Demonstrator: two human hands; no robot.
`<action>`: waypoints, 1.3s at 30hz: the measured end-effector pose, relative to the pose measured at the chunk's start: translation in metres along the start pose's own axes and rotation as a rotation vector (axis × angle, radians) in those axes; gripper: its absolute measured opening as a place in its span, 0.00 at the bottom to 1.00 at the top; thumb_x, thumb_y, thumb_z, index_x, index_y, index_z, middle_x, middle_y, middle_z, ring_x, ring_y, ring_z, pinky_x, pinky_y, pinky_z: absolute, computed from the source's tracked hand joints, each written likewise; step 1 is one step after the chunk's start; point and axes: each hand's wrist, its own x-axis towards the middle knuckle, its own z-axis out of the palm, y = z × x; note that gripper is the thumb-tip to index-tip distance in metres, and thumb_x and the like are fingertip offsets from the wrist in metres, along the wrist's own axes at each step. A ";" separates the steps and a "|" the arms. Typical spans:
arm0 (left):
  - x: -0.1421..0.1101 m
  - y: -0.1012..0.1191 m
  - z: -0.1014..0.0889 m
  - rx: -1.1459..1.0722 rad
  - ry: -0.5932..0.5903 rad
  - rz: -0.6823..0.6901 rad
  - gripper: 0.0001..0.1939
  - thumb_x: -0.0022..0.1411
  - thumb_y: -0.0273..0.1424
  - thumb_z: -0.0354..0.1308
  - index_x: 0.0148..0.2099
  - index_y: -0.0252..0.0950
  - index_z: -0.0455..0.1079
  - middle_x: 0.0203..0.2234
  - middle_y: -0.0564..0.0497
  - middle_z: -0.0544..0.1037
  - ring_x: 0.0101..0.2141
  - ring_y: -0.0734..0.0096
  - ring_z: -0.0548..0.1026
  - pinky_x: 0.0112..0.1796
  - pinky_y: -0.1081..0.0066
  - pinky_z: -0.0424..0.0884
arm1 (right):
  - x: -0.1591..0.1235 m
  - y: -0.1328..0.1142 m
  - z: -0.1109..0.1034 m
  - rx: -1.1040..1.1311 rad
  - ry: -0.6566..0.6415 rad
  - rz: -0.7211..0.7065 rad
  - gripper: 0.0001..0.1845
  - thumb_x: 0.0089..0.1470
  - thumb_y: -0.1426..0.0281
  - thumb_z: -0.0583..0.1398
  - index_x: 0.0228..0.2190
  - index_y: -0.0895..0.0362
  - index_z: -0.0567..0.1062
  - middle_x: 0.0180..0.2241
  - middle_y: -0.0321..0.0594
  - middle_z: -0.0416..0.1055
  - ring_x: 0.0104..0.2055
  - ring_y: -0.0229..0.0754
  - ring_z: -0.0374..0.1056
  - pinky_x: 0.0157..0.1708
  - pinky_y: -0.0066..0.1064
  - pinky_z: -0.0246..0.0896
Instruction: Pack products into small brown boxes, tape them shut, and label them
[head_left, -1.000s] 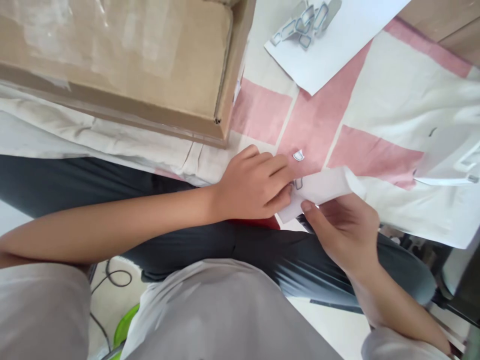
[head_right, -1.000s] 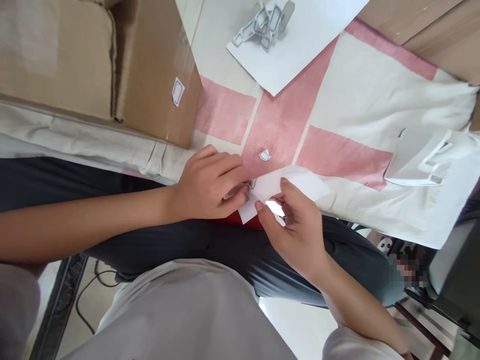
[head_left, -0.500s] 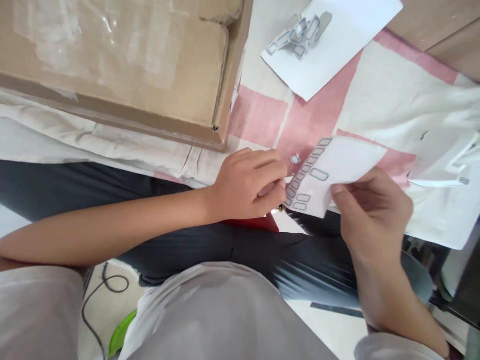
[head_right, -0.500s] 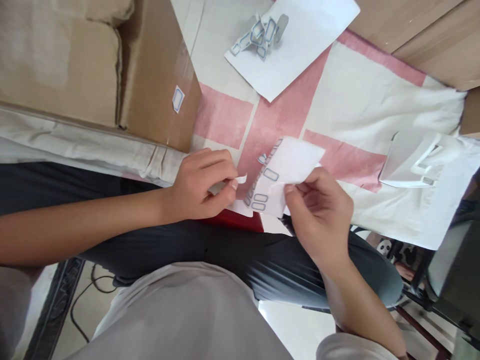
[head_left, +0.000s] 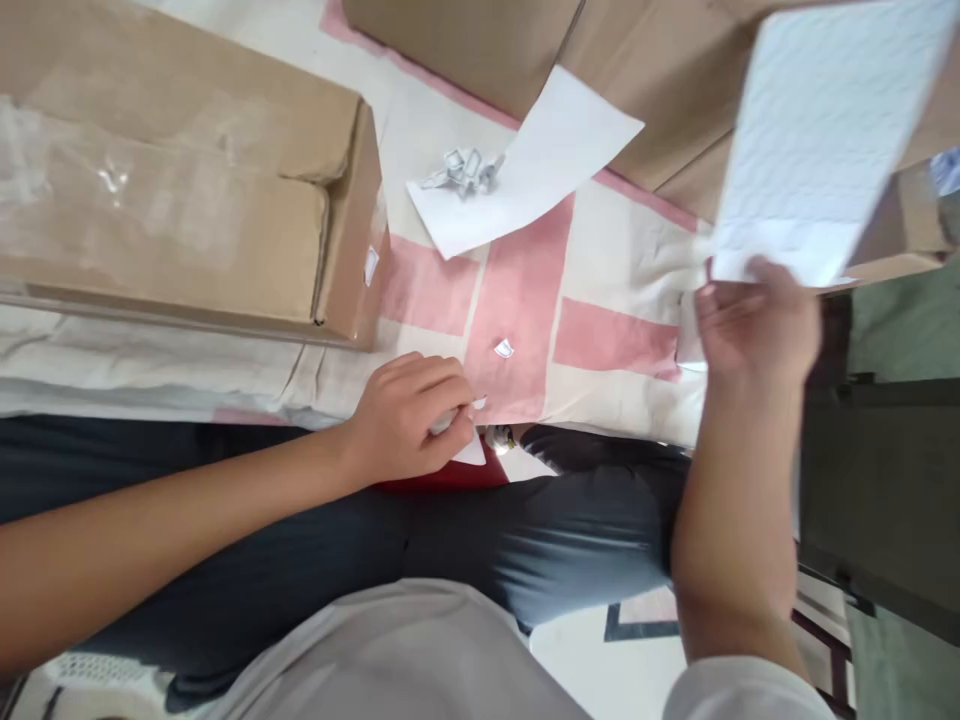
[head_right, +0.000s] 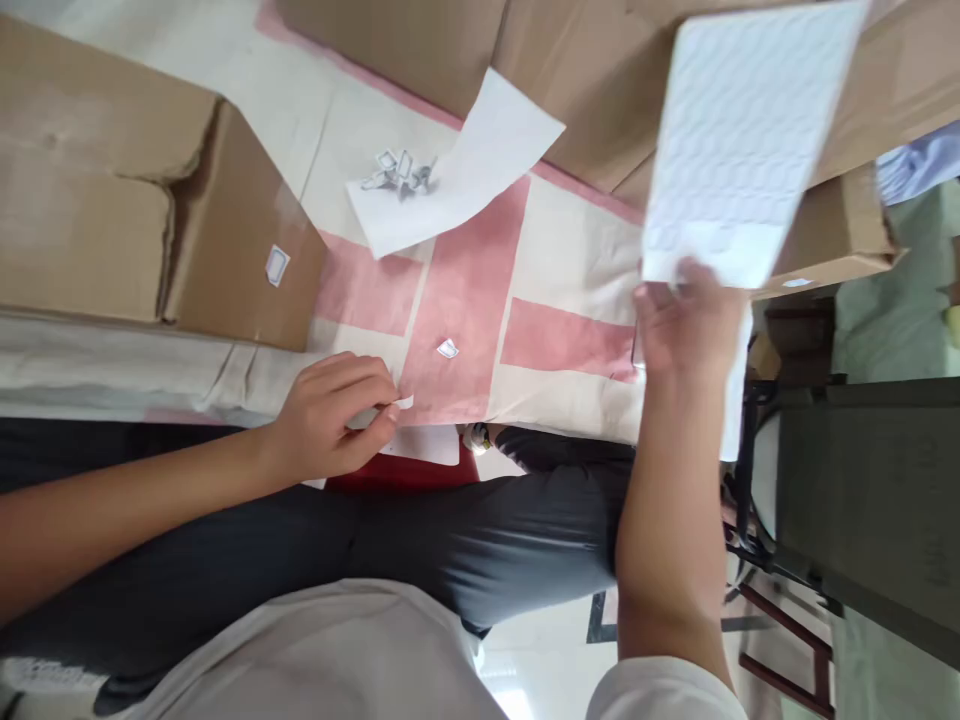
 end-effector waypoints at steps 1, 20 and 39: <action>-0.001 0.000 0.000 0.002 -0.002 0.002 0.07 0.62 0.24 0.53 0.31 0.39 0.63 0.24 0.54 0.71 0.25 0.72 0.65 0.30 0.67 0.62 | 0.001 0.006 0.006 0.049 0.028 0.146 0.10 0.46 0.69 0.63 0.23 0.52 0.65 0.21 0.35 0.69 0.26 0.39 0.71 0.25 0.30 0.65; -0.006 -0.004 0.010 0.099 0.009 0.123 0.04 0.60 0.24 0.54 0.33 0.38 0.67 0.25 0.54 0.72 0.26 0.71 0.65 0.30 0.67 0.61 | -0.005 0.040 0.060 -1.100 -0.366 -0.376 0.34 0.64 0.51 0.50 0.67 0.50 0.61 0.72 0.46 0.51 0.73 0.61 0.45 0.66 0.61 0.48; -0.006 -0.003 0.008 0.184 -0.022 0.154 0.08 0.61 0.26 0.52 0.29 0.38 0.66 0.22 0.53 0.70 0.25 0.71 0.64 0.29 0.67 0.60 | 0.029 0.048 0.090 -1.074 -0.316 -0.253 0.35 0.65 0.49 0.46 0.68 0.48 0.60 0.72 0.45 0.51 0.73 0.64 0.45 0.64 0.73 0.42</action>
